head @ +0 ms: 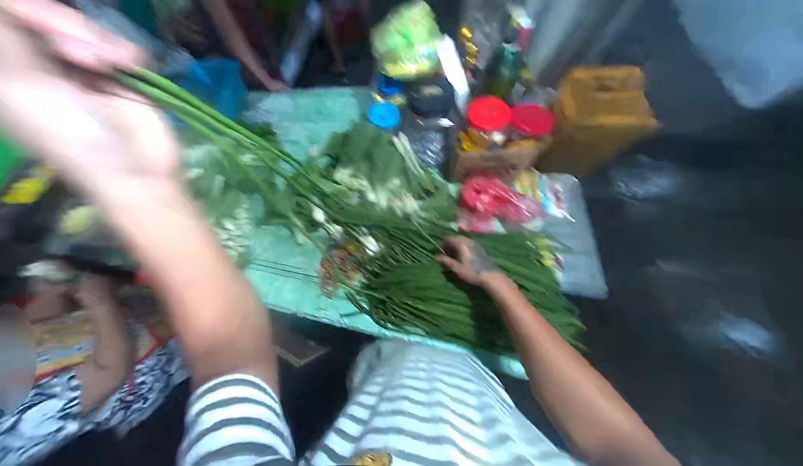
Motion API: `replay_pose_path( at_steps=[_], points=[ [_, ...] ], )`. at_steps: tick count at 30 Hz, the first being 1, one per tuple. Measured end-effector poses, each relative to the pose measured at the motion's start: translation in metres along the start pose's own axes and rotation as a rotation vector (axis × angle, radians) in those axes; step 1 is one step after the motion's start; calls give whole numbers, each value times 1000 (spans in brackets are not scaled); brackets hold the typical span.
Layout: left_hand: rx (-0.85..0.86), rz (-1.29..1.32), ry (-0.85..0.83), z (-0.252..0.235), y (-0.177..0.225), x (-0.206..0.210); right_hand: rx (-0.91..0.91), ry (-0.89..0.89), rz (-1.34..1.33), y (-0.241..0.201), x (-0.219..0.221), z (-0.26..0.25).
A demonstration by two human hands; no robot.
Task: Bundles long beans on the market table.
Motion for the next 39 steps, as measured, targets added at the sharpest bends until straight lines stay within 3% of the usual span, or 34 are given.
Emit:
replay_pose_path(
  at_steps=[2,5,9,11,17,20,23,27,32,35,39],
  points=[
    [43,-98,-50,28,3,27,-35,41,-5,-35,-14,-13],
    [34,-209,-78,60,-35,40,-30,89,-1,-65,-38,-19],
    [51,-253,-74,86,-63,45,232,-111,233,-34,-18,-20],
    [35,-284,-73,97,-73,44,250,-176,300,-16,5,-16],
    [-166,-376,-98,134,-108,40,257,-114,125,0,13,-16],
    [-303,-275,-46,140,-133,39,198,-90,138,-22,8,-25],
    [-412,-251,-62,167,-163,36,134,-31,217,-5,28,-30],
    [-497,-236,-99,203,-202,36,47,121,123,-6,22,-33],
    [-778,-217,-48,257,-262,27,142,44,186,-13,21,-39],
    [-841,-179,-35,265,-271,22,171,1,329,-7,32,-44],
    [-780,-147,-3,245,-252,0,-113,95,379,-35,27,-36]
  ],
)
Point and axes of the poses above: each hand's wrist, its own z-axis away from the middle knuckle, its own x-axis out of the palm, y = z × x, the point moved 7 cm from there along -z, towards the middle knuckle, and after that the axes turned 10 degrees about -z, right-handed, at the moved point
